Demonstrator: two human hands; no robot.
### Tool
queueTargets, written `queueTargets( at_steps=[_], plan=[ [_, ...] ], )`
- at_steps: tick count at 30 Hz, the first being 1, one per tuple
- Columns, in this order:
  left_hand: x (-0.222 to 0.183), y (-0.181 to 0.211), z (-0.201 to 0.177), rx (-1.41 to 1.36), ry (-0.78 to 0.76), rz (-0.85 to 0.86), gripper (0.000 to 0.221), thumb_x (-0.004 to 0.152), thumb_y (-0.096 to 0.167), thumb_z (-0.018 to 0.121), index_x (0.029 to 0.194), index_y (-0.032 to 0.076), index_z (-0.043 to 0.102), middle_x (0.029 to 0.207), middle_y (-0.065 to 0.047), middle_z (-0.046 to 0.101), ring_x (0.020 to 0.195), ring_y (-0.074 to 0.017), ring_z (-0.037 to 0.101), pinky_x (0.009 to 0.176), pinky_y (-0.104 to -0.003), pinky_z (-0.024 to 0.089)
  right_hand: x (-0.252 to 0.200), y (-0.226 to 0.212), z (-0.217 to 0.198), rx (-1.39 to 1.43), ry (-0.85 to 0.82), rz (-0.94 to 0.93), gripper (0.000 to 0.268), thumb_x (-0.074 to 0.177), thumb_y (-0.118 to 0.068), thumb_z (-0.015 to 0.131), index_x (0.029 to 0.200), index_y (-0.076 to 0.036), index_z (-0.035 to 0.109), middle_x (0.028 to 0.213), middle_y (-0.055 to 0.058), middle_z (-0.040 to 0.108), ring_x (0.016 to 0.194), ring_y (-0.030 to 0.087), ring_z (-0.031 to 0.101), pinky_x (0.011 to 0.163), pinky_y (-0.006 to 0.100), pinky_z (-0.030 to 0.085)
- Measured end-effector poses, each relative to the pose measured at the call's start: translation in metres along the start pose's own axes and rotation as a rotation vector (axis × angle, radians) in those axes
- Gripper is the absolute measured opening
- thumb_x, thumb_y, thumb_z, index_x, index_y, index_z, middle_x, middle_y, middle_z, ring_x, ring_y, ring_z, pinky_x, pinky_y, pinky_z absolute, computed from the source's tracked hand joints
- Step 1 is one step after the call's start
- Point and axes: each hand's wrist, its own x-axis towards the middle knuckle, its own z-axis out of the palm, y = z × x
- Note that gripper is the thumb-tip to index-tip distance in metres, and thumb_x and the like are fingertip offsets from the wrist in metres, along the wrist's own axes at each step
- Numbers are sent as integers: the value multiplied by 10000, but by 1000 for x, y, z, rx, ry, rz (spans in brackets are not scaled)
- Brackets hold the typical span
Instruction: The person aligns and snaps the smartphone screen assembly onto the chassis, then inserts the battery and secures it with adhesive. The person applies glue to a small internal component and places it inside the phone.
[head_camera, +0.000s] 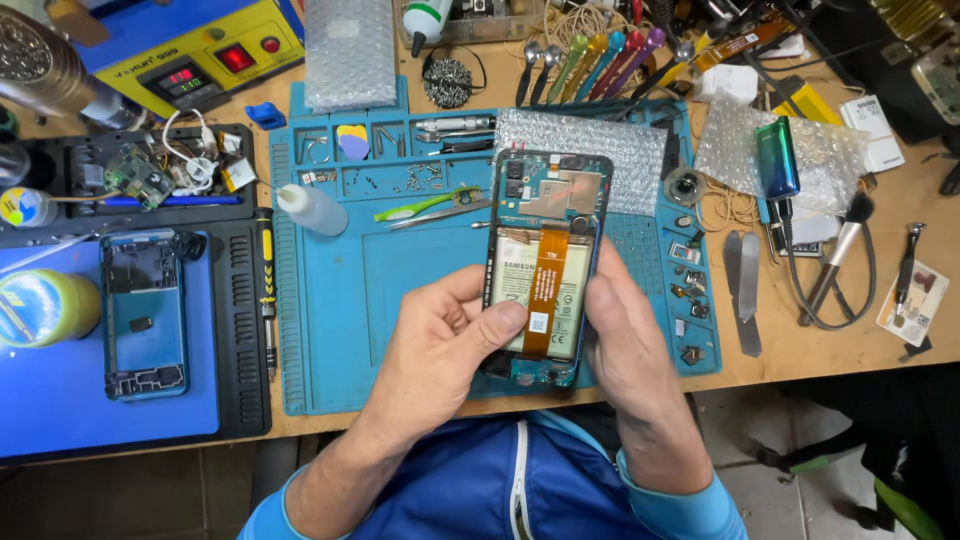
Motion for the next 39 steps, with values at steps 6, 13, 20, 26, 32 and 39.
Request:
queueTargets(
  at_steps=[6,13,20,26,32,39],
  plan=[
    [5,-20,2,-201,213,221,491,1042,189,789,1440,-80,685,1309,-194,821,1155,-266,802,1042,-424,679,-34,-2,-3,-825,174,-96,400,852,-498,880,1040,-169,754,704,-52,665,639,75,643,712,269,491],
    [-6,-45,9,-294,344,283,455,1015,108,822,1401,-94,690,1294,-216,823,1189,-277,787,1083,-414,632,-30,9,-1,-936,330,-231,447,892,-364,930,744,-134,576,620,-25,432,599,143,369,597,311,367],
    [-9,-52,5,-318,328,308,365,1025,83,826,1337,-73,719,1231,-194,837,1145,-276,795,1066,-430,639,-26,-1,-4,-950,230,-254,356,948,-360,876,813,-125,644,718,-24,574,646,173,486,637,322,385],
    [-11,-57,7,-231,369,406,302,1014,82,847,1264,-48,738,1143,-144,848,1060,-222,799,1008,-387,645,-23,-3,-2,-927,221,-266,320,956,-326,872,839,-112,665,719,-32,555,676,174,473,640,322,385],
    [-17,-69,7,-197,399,501,383,1028,93,848,1347,-39,681,1215,-178,828,1120,-277,802,1069,-456,655,-21,-20,6,-966,271,-296,332,853,-345,958,875,-122,713,744,-24,685,658,157,591,682,305,452],
    [-25,-79,7,-182,513,512,362,935,90,924,1225,-65,776,1163,-183,847,1054,-261,809,980,-441,687,-17,-36,23,-867,283,-304,378,844,-464,896,901,-140,711,731,-69,699,597,103,506,603,270,386]
  ],
)
